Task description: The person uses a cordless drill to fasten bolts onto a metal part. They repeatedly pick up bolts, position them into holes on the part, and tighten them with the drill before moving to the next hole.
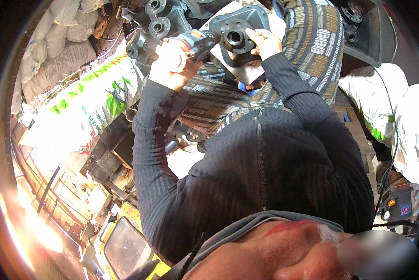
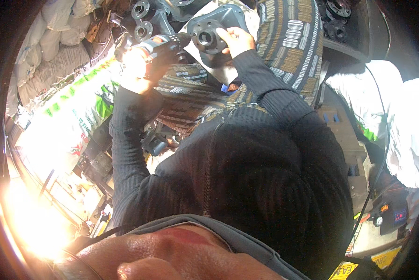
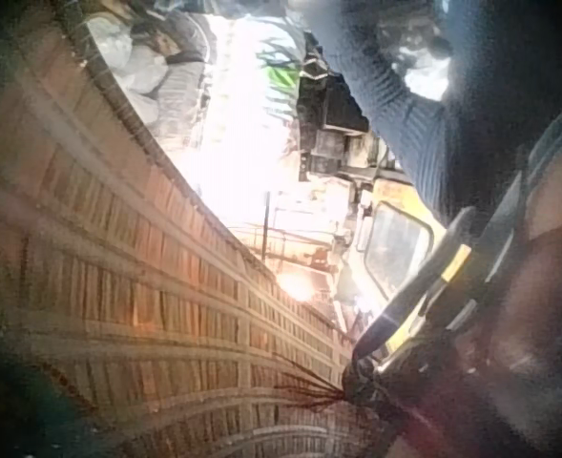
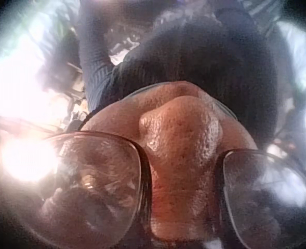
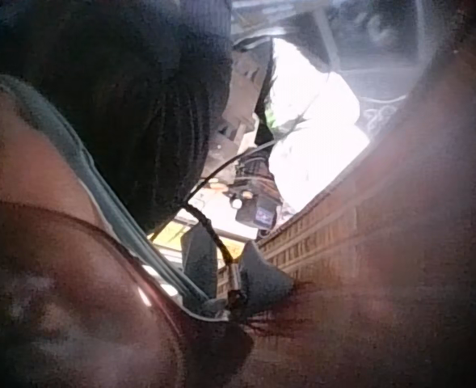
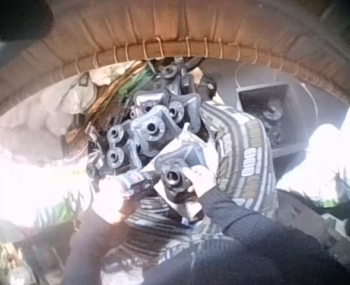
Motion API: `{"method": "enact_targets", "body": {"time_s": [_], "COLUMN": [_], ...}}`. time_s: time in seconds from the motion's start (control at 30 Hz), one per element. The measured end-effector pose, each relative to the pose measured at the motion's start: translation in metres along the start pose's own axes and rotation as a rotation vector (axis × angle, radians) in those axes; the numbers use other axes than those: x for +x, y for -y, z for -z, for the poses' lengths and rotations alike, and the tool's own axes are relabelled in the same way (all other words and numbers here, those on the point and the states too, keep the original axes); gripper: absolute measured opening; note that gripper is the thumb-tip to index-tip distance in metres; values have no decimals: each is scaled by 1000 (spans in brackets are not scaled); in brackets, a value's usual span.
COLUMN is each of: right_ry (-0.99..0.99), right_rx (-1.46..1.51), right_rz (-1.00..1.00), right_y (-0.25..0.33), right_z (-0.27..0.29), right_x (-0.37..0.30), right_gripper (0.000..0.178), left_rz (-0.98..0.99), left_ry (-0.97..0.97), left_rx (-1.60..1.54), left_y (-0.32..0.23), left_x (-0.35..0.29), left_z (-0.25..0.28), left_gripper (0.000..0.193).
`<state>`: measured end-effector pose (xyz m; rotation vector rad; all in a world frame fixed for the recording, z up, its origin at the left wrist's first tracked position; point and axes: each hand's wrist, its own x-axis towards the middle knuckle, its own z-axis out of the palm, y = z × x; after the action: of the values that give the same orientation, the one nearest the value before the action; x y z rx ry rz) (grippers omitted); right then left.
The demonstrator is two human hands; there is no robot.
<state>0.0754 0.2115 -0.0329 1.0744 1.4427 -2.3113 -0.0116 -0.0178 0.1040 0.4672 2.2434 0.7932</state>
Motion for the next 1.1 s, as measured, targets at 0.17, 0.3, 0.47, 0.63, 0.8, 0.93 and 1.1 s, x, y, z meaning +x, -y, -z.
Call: {"method": "enact_targets", "body": {"time_s": [0.17, 0.3, 0.47, 0.63, 0.8, 0.93, 1.1], "right_ry": [10, 23, 70, 94, 110, 107, 94], "right_rx": [65, 60, 58, 119, 170, 199, 193], "right_rz": [32, -1, 30, 20, -5, -23, -15], "right_y": [3, 3, 2, 2, 4, 6, 6], "right_z": [-4, -6, -7, -10, -11, -11, -11], "right_x": [-4, -3, -3, -1, -3, -4, -5], "right_gripper": [26, 29, 30, 29, 27, 26, 26], "left_rz": [-73, 78, 252, 103, 198, 122, 191], "left_ry": [-62, -139, -104, -114, -79, -139, -115], "left_rx": [55, -349, -291, -224, -178, -201, -196], "left_y": [-47, -76, -77, -71, -75, -77, -76], "left_x": [-6, -6, -6, -12, -15, -17, -17], "left_z": [4, 2, 6, 7, 7, 5, 4], "left_gripper": [56, 62, 59, 48, 43, 34, 35]}}
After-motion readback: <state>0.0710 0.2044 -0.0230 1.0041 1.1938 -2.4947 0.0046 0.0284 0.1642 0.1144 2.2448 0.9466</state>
